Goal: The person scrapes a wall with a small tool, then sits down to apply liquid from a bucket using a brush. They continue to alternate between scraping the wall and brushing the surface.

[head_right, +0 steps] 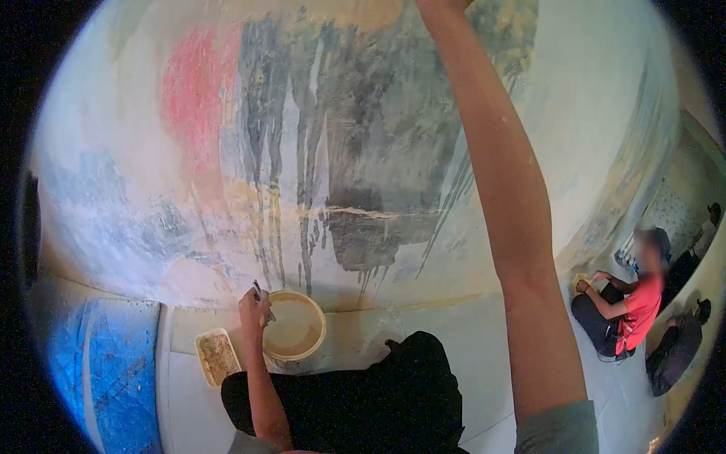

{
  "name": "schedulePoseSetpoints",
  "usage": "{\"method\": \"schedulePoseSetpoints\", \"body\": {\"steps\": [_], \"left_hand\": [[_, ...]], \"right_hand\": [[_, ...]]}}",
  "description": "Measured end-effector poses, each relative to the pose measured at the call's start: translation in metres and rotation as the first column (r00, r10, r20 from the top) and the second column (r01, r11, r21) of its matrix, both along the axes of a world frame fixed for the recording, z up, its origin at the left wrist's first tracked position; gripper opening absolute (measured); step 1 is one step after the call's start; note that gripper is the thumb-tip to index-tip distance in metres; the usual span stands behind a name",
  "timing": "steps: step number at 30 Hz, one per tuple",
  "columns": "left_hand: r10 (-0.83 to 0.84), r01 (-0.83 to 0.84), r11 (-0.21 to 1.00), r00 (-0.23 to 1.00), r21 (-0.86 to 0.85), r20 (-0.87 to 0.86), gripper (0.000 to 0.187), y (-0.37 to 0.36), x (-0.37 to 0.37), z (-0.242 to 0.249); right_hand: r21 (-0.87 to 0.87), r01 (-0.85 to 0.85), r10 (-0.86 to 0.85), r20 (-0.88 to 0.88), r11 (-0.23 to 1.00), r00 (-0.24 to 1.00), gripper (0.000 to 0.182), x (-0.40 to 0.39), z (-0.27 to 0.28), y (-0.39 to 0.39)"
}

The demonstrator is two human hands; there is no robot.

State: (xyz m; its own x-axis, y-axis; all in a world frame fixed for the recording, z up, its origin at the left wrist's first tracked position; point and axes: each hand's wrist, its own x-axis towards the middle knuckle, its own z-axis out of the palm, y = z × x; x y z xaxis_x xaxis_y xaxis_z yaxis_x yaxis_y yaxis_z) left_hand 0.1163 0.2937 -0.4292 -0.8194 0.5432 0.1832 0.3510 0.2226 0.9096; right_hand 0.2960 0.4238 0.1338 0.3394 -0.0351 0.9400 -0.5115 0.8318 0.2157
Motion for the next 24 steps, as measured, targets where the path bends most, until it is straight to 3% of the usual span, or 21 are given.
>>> {"method": "schedulePoseSetpoints", "body": {"steps": [1, 3, 6, 8, 10, 12, 16, 20, 23, 24], "left_hand": [[-0.002, 0.002, 1.000, 1.000, 0.007, 0.002, 0.033, 0.000, -0.001, -0.002], [0.024, -0.024, 1.000, 1.000, 0.009, -0.020, 0.033, -0.001, 0.000, 0.000], [0.028, -0.026, 0.999, 0.999, 0.044, -0.029, 0.034, -0.001, -0.001, -0.004], [0.025, -0.025, 1.000, 0.999, 0.009, -0.021, 0.034, 0.003, -0.004, -0.009], [0.014, -0.014, 1.000, 1.000, 0.017, -0.025, 0.034, 0.004, -0.008, -0.015], [0.006, -0.005, 1.000, 0.999, 0.029, -0.035, 0.035, 0.005, -0.008, -0.017], [-0.004, 0.005, 1.000, 1.000, 0.031, -0.022, 0.036, 0.000, -0.003, -0.006], [-0.006, 0.006, 1.000, 1.000, 0.013, -0.007, 0.036, 0.001, -0.004, -0.008], [-0.011, 0.010, 0.998, 1.000, 0.054, 0.017, 0.036, -0.003, 0.002, 0.002], [-0.006, 0.005, 0.999, 1.000, 0.051, 0.023, 0.036, -0.003, 0.003, 0.002]], "right_hand": [[-0.009, -0.013, 0.013, 0.009, 1.000, 1.000, 0.032, -0.003, 0.000, 0.011], [-0.207, -0.031, 0.025, -0.031, 0.978, 0.999, 0.033, -0.005, -0.011, 0.047], [-0.279, -0.187, 0.163, -0.107, 0.942, 0.981, 0.021, -0.004, -0.062, 0.046], [-0.273, -0.203, 0.188, -0.081, 0.940, 0.979, 0.025, -0.007, -0.106, 0.034], [-0.294, -0.097, 0.080, -0.067, 0.951, 0.995, 0.028, -0.010, -0.155, 0.034], [-0.470, -0.073, 0.069, -0.025, 0.880, 0.997, 0.029, -0.011, -0.202, 0.015], [-0.562, 0.193, -0.124, 0.159, 0.804, 0.979, 0.036, 0.003, -0.296, -0.015], [-0.658, 0.336, -0.097, 0.372, 0.674, 0.923, 0.035, 0.025, -0.392, -0.044], [-0.533, 0.435, -0.164, 0.480, 0.726, 0.862, 0.031, 0.044, -0.457, -0.052], [-0.574, 0.494, -0.105, 0.577, 0.653, 0.810, 0.031, 0.048, -0.465, -0.061]]}}
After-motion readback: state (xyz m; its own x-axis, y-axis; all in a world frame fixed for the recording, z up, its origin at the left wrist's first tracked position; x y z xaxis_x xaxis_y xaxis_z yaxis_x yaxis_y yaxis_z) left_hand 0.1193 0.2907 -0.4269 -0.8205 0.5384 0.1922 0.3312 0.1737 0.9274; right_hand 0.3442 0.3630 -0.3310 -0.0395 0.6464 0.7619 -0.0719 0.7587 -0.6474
